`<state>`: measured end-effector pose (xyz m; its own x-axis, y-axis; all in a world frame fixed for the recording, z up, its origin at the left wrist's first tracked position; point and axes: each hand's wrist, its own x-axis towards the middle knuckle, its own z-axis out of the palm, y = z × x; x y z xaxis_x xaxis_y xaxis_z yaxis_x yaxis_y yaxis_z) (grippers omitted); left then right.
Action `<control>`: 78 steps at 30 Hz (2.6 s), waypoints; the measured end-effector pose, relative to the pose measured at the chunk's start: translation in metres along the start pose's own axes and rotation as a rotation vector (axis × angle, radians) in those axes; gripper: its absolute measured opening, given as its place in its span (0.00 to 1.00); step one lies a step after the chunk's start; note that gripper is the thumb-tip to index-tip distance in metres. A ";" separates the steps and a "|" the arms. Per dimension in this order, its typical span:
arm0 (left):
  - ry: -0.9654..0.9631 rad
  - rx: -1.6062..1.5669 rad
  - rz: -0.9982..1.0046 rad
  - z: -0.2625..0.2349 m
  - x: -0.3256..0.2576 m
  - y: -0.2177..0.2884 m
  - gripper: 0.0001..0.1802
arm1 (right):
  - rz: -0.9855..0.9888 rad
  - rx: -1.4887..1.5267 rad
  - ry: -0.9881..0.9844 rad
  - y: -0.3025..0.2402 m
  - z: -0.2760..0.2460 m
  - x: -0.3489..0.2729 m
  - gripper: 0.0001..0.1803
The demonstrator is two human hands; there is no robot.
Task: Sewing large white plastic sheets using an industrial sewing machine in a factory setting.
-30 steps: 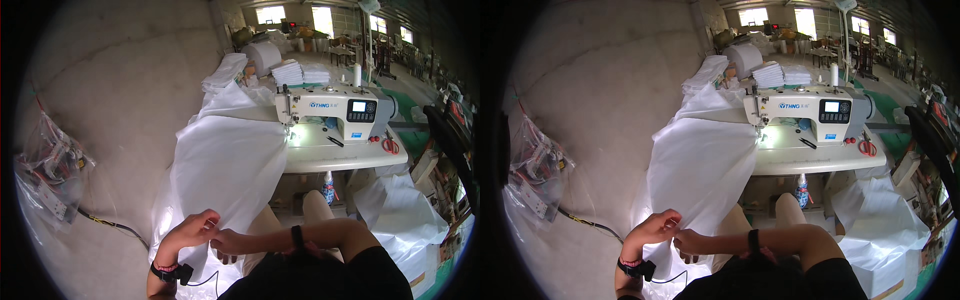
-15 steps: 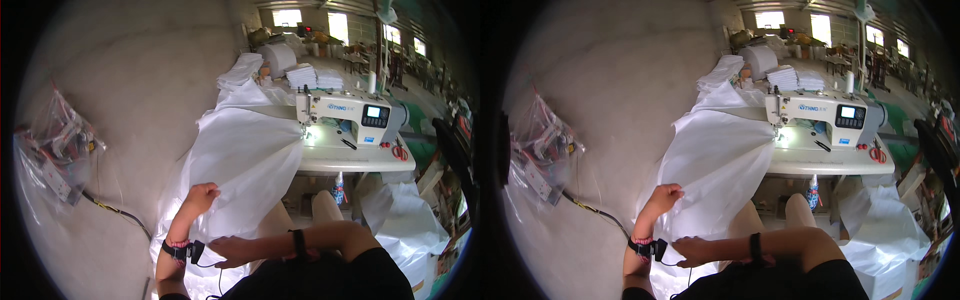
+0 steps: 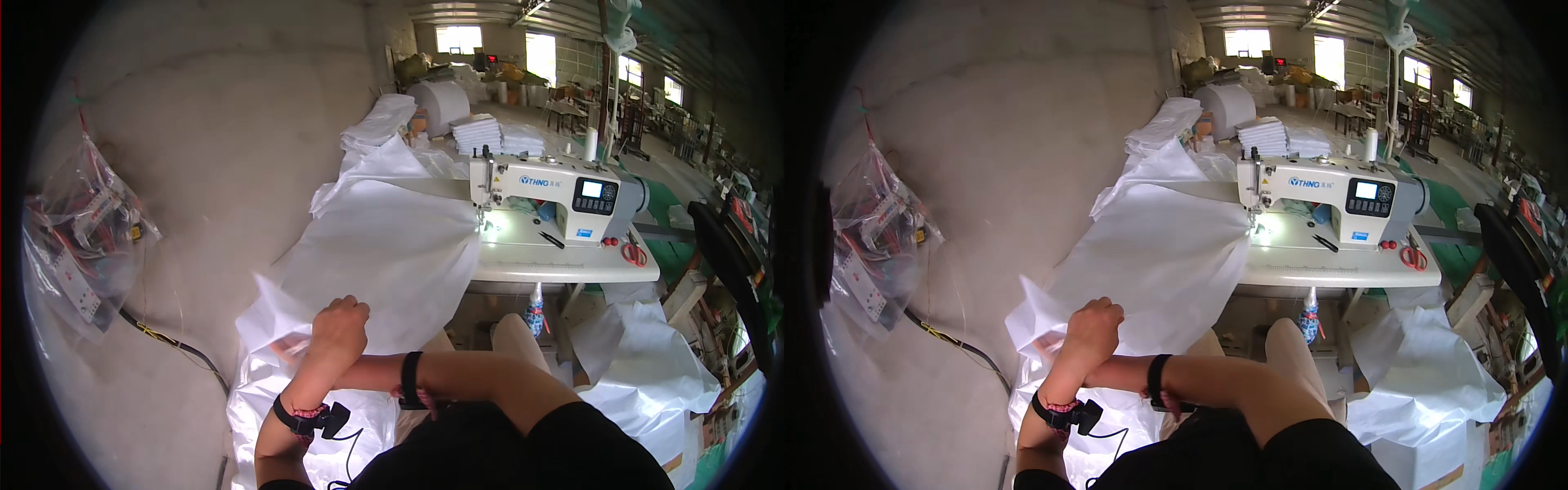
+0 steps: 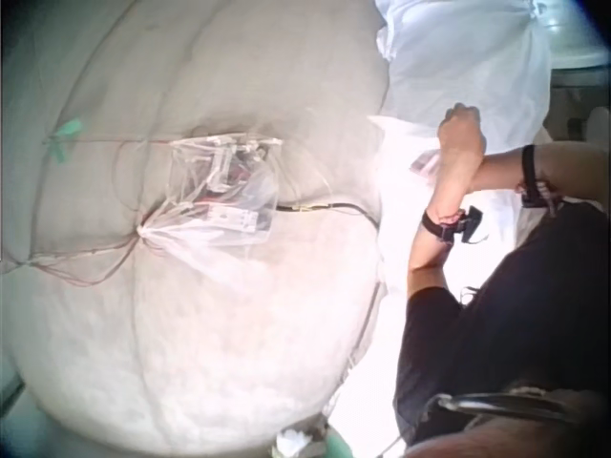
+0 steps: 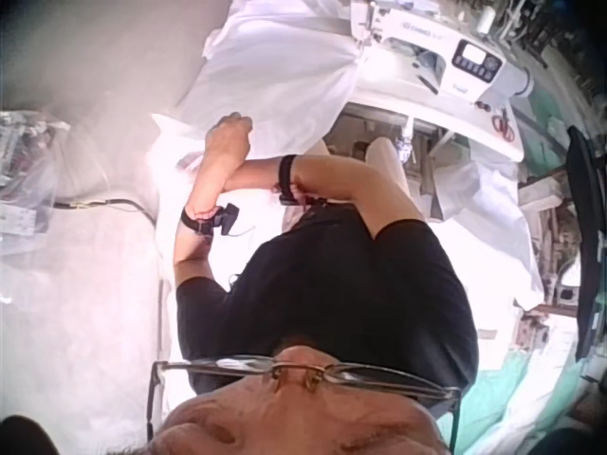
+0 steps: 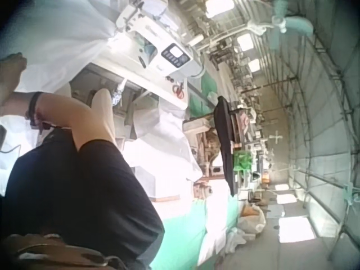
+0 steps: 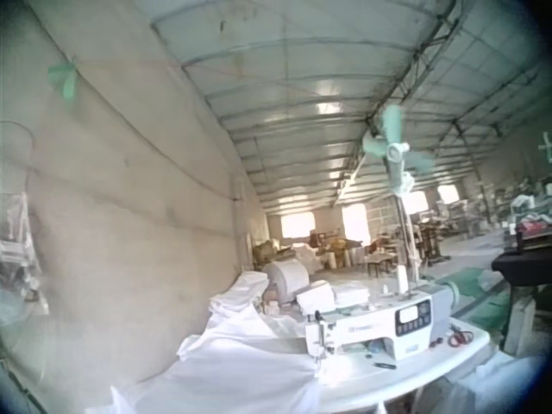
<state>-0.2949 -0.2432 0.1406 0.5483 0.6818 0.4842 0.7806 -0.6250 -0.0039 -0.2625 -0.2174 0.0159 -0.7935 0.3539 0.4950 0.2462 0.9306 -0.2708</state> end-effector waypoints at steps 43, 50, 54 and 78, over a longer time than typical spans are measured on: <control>-0.473 -0.988 -0.015 0.083 -0.050 -0.024 0.04 | 0.388 -0.422 -0.417 -0.050 -0.094 -0.111 0.06; -0.634 -1.582 -0.133 0.128 -0.062 0.004 0.14 | 0.198 -0.380 -0.251 -0.054 -0.101 -0.136 0.05; -0.557 -1.921 -0.383 0.134 -0.082 0.016 0.13 | 0.291 -0.023 0.151 -0.061 -0.112 -0.173 0.05; -0.462 -1.938 -0.374 0.094 -0.045 0.012 0.02 | 0.563 0.316 -0.313 -0.065 -0.092 -0.172 0.13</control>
<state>-0.2821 -0.2457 0.0360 0.7338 0.6790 0.0224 -0.2619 0.2523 0.9316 -0.0908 -0.3300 0.0247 -0.7275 0.6850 -0.0378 0.5301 0.5263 -0.6648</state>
